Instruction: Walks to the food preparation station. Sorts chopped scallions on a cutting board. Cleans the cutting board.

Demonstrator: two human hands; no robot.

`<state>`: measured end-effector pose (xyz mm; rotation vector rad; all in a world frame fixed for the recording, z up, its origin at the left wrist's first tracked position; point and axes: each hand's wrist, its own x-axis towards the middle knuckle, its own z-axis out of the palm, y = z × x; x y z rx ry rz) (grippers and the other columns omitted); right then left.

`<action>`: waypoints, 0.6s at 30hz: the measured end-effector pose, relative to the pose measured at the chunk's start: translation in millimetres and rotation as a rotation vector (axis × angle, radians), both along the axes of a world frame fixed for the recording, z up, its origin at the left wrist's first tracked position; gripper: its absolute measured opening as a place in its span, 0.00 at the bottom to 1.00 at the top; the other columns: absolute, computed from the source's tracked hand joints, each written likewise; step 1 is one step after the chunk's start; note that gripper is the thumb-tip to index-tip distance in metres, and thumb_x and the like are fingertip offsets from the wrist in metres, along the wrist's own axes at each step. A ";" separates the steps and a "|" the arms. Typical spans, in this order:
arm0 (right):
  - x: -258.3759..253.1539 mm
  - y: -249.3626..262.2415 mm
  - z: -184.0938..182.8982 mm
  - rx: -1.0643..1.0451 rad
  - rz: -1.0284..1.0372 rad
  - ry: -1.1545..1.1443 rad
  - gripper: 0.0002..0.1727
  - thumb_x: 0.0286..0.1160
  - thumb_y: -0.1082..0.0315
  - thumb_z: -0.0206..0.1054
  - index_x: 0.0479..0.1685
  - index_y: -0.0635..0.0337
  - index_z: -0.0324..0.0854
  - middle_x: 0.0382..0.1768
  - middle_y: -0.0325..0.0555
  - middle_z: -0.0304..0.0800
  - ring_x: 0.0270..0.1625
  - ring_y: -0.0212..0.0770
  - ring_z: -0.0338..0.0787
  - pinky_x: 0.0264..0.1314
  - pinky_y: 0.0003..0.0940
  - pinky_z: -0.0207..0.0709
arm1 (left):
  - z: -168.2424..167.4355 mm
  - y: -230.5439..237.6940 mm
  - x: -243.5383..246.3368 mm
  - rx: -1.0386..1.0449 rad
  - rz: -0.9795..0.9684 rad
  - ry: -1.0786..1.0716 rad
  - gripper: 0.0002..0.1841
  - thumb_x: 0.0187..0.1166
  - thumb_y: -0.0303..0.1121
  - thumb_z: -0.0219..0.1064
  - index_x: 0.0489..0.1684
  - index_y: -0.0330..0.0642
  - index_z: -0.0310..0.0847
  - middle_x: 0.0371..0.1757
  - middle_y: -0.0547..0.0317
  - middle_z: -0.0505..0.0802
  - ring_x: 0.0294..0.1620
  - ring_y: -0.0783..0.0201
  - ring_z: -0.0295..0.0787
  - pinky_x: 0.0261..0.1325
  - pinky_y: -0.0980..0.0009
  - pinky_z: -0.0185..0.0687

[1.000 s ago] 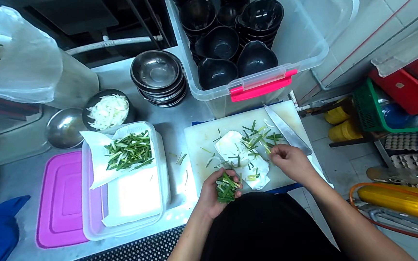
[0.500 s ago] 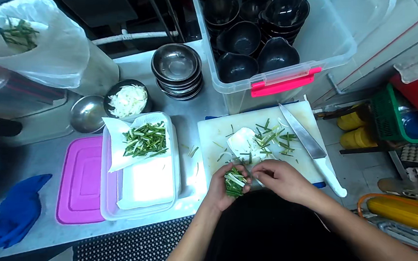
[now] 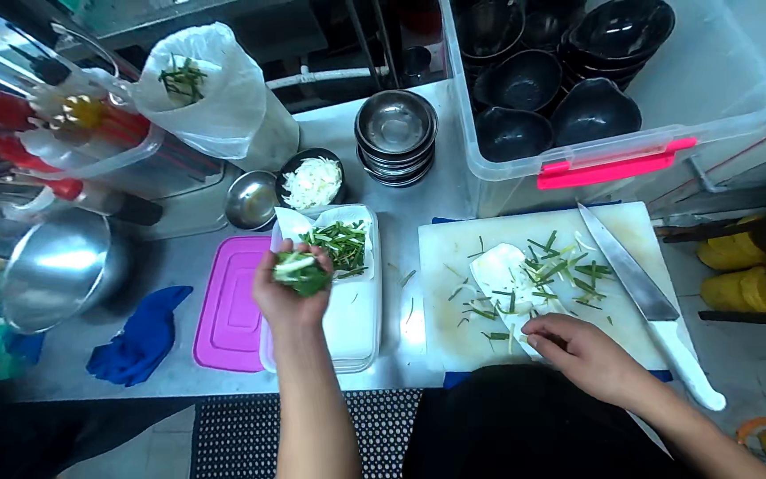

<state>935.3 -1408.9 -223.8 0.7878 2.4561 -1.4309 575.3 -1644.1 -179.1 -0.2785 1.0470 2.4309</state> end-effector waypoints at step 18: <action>8.6 1.7 -14.1 0.222 0.213 -0.073 0.22 0.86 0.49 0.55 0.63 0.49 0.87 0.54 0.46 0.91 0.52 0.47 0.92 0.57 0.51 0.86 | -24.6 -4.7 -78.6 -1.153 -0.275 0.541 0.17 0.88 0.40 0.60 0.62 0.36 0.83 0.55 0.48 0.91 0.51 0.59 0.89 0.57 0.56 0.85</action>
